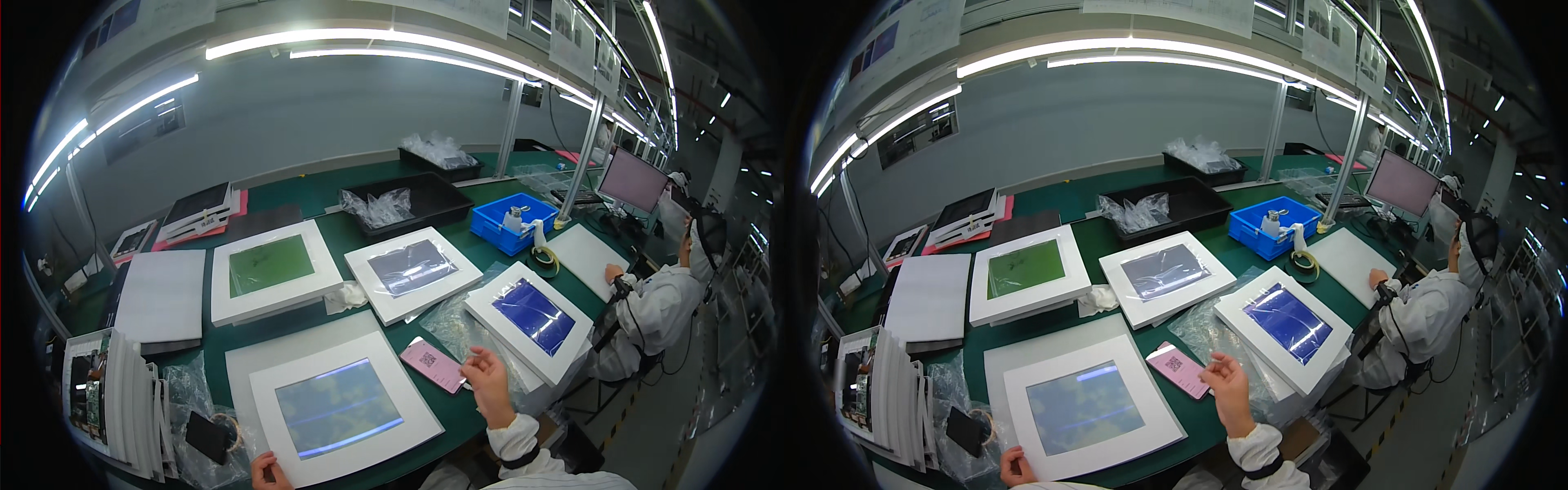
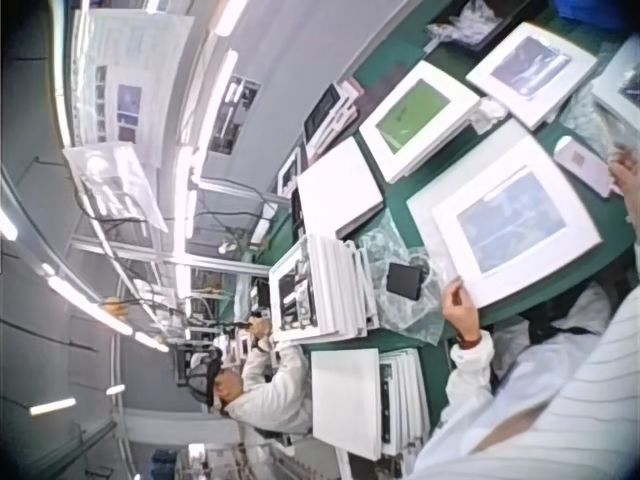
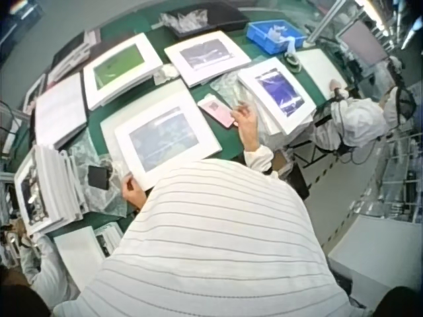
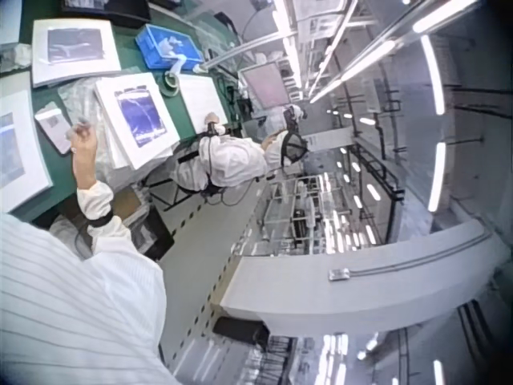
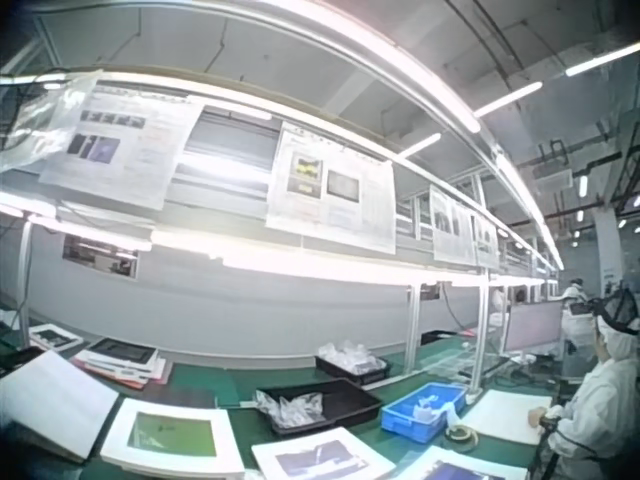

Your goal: The recorder assembles a display unit into a plastic housing frame and scans it using a barcode scanner.

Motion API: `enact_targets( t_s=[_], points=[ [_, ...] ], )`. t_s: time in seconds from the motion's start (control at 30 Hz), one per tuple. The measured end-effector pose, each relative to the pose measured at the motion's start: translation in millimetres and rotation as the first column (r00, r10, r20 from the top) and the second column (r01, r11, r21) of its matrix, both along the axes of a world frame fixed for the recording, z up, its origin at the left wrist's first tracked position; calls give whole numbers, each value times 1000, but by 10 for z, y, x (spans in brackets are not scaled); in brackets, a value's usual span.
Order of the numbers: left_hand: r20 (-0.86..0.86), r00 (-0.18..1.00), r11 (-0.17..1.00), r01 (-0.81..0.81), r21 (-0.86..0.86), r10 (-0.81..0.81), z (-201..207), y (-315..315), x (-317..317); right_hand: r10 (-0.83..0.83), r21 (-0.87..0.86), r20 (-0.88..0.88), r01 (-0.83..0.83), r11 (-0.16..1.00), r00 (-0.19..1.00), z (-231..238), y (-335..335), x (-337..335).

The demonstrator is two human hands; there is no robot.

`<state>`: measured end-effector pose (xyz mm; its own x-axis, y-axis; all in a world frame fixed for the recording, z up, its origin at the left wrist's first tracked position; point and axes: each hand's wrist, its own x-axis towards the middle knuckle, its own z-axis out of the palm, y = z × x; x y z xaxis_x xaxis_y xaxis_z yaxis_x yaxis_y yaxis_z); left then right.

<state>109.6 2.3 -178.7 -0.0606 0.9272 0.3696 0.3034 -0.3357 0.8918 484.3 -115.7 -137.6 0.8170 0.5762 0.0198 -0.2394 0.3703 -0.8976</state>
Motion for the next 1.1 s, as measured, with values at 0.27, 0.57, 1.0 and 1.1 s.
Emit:
enact_targets(
  t_s=[0.27, 0.57, 1.0, 1.1],
  points=[
    [-28, 998, 998, 50, 26, -49, 32, 1, 54, -172, 36, 162, 169, 985, 972, -556, -194, -752],
    [81, 996, 998, 42, 52, -47, -439, 228, -139, -98, -93, 254, 126, 988, 962, -509, -118, -791],
    [125, 992, 1000, -22, -12, 24, -188, 92, 58, -109, -120, 222, 138, 983, 969, -573, -188, -797],
    [147, 989, 999, -15, -30, 19, -93, 61, 94, -106, -161, 246, 149, 976, 963, -596, -187, -780]
  ],
)
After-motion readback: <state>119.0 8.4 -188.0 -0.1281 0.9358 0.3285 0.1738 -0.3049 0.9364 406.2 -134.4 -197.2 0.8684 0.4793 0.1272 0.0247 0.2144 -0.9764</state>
